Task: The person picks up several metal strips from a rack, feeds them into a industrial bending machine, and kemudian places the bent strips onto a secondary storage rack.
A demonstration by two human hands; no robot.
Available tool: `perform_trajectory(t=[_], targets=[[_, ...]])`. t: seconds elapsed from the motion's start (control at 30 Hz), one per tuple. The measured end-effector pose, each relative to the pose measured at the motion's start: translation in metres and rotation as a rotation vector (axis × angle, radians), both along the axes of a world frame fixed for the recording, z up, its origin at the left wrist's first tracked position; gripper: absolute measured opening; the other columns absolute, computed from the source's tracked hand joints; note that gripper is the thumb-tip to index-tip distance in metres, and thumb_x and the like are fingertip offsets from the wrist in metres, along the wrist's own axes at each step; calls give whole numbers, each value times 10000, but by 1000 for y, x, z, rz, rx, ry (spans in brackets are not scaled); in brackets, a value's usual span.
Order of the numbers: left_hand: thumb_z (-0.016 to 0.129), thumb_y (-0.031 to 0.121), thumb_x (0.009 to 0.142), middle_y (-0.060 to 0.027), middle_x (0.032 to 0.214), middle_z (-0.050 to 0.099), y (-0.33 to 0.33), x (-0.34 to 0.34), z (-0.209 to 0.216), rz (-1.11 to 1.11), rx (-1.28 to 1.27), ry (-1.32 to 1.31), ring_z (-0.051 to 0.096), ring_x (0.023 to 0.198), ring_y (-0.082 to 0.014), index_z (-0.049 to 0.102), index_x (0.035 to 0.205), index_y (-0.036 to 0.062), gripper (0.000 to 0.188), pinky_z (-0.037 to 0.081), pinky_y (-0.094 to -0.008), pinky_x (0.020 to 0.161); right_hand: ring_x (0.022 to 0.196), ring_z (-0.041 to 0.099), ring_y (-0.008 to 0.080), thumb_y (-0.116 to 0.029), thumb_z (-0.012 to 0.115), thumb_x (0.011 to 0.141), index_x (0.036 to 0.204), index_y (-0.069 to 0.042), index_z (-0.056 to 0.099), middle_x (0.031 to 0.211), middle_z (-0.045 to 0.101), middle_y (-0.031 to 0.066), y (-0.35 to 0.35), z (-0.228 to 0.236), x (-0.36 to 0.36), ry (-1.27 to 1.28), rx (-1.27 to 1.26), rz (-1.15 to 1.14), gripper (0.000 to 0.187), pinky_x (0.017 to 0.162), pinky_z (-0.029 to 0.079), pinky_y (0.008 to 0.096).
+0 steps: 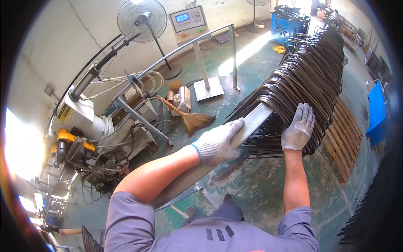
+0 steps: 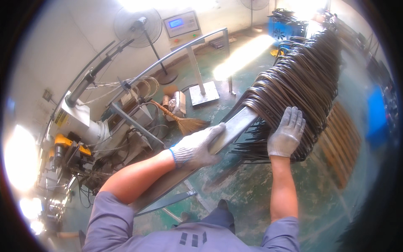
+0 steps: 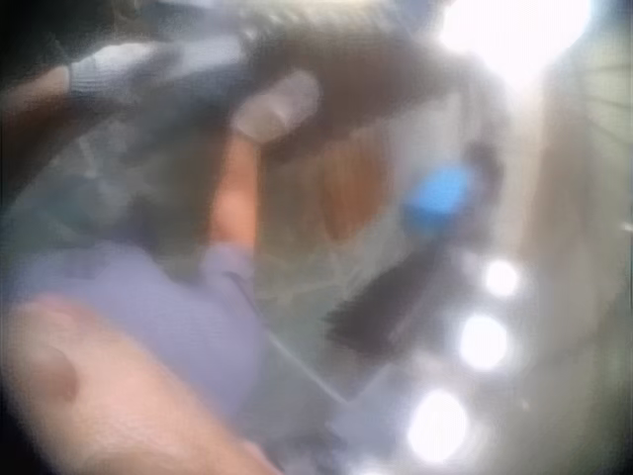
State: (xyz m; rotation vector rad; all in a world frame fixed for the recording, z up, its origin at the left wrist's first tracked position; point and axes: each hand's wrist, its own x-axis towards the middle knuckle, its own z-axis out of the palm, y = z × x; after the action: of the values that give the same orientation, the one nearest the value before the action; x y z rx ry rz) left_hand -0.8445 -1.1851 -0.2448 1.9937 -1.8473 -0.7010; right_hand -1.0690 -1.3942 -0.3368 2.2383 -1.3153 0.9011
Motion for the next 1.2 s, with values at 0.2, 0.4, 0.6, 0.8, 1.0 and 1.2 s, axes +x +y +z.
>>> perform_trajectory(t=[0.2, 0.4, 0.6, 0.8, 1.0, 1.2], targets=[[809, 394, 848, -246, 1559, 529, 120, 25, 14, 49, 109, 193, 559, 1401, -379, 367, 1639, 49, 970, 439, -409, 1182, 1497, 439, 393, -190, 794, 840, 1515, -7, 512, 1544, 540, 216, 36, 11, -4, -33, 57, 19, 754, 1284, 277, 569], [820, 311, 935, -150, 1347, 701, 325, 67, 6, 466, 74, 520, 683, 1214, -247, 585, 1500, 55, 663, 537, -370, 1068, 1415, 522, 402, -117, 791, 871, 1455, -23, 557, 1511, 560, 202, 164, -22, 8, -268, -116, 241, 636, 1232, 369, 576], [771, 60, 955, -43, 1181, 743, 600, 67, -58, 1181, -477, 835, 688, 1075, -130, 687, 1305, 4, 364, 559, -299, 972, 1045, 664, 258, -94, 742, 915, 1247, 13, 676, 1174, 717, 135, 351, -196, 38, -619, 835, 176, 355, 970, 533, 392], [780, 106, 863, -79, 1056, 752, 834, -26, -205, 1986, -495, 928, 699, 899, -155, 710, 1205, -9, 368, 568, -313, 818, 939, 702, 243, -184, 664, 943, 1079, -25, 758, 1045, 780, 126, 498, -397, -14, 120, 1589, 259, 230, 872, 545, 377], [786, 148, 872, -76, 1010, 747, 973, -82, -245, 2243, -584, 1172, 714, 853, -166, 713, 1188, 4, 355, 576, -317, 765, 982, 738, 301, -274, 640, 949, 1048, -35, 784, 1047, 784, 165, 644, -373, 117, 1034, 1380, 695, 297, 871, 574, 409], [778, 178, 901, -102, 1062, 755, 1055, -28, -270, 2307, -601, 1166, 721, 891, -181, 714, 1247, -8, 398, 593, -330, 823, 1025, 774, 358, -364, 616, 954, 1018, -45, 810, 1050, 789, 205, 752, -371, 316, 1565, 608, 1146, 379, 871, 602, 442]])
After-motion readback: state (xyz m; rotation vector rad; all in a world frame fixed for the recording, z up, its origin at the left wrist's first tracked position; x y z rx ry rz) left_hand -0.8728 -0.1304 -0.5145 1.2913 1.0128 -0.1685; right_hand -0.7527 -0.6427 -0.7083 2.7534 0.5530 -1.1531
